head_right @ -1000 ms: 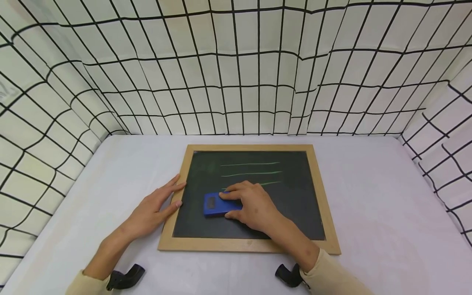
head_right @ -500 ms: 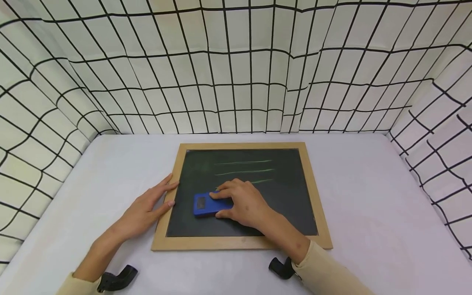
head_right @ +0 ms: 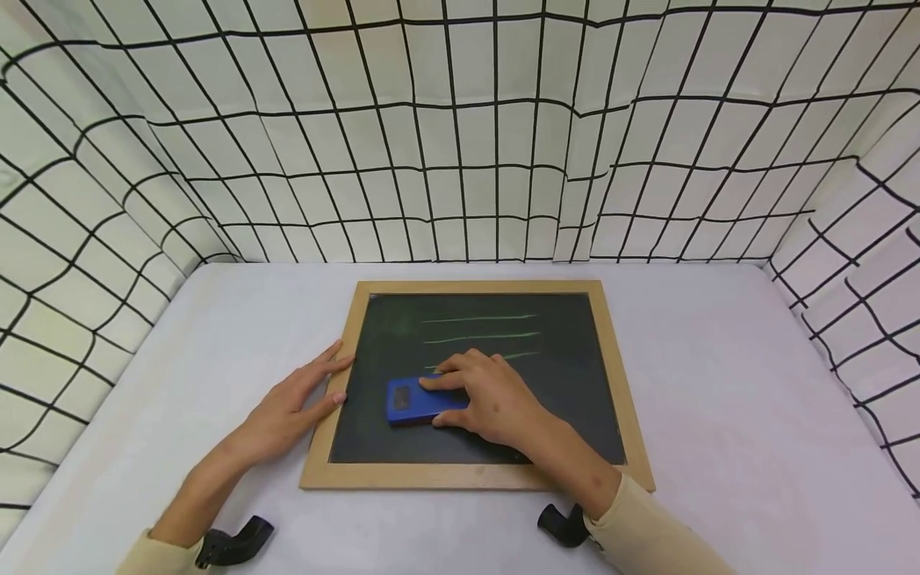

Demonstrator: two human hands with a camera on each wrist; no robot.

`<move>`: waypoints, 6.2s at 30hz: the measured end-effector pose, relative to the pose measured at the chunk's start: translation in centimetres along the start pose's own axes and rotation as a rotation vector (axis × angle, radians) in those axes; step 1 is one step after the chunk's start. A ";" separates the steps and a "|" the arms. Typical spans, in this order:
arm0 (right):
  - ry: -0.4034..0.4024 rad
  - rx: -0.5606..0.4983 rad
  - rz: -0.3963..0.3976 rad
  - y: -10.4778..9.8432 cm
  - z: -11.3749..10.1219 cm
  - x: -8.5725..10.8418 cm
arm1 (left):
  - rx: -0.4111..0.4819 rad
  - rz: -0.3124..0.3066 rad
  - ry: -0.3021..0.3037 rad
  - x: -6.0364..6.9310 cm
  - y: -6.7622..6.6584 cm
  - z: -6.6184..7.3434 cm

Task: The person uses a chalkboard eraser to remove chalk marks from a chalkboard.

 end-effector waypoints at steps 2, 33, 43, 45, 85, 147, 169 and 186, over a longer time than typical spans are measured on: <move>0.006 0.003 0.001 -0.1 0.2 0.2 | 0.000 -0.002 0.000 0.0 0.0 0.0; 0.189 0.037 0.082 -3.7 6.4 5.7 | 0.043 -0.008 -0.009 0.0 0.0 0.1; 0.265 0.014 0.096 -5.0 8.5 7.7 | 0.038 -0.002 -0.010 0.2 0.0 -0.1; 0.278 0.008 0.097 -5.2 8.9 8.0 | 0.038 0.000 -0.011 0.1 0.0 -0.1; 0.253 0.059 0.155 -6.9 10.8 10.7 | 0.046 0.011 -0.003 0.1 0.1 -0.2; 0.267 -0.048 0.145 -7.0 11.8 6.7 | 0.089 0.031 -0.010 0.2 0.4 -0.2; 0.238 -0.020 0.117 -5.9 9.8 4.7 | 0.101 0.028 -0.014 0.2 0.5 -0.4; 0.223 -0.029 0.076 -4.8 8.1 3.0 | 0.095 0.026 -0.032 0.1 0.5 -0.3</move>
Point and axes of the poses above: each hand's wrist, its own x-axis away from the middle knuckle, its own y-axis out of the palm, z = x × y, the point moved 8 cm from there along -x, towards the middle knuckle
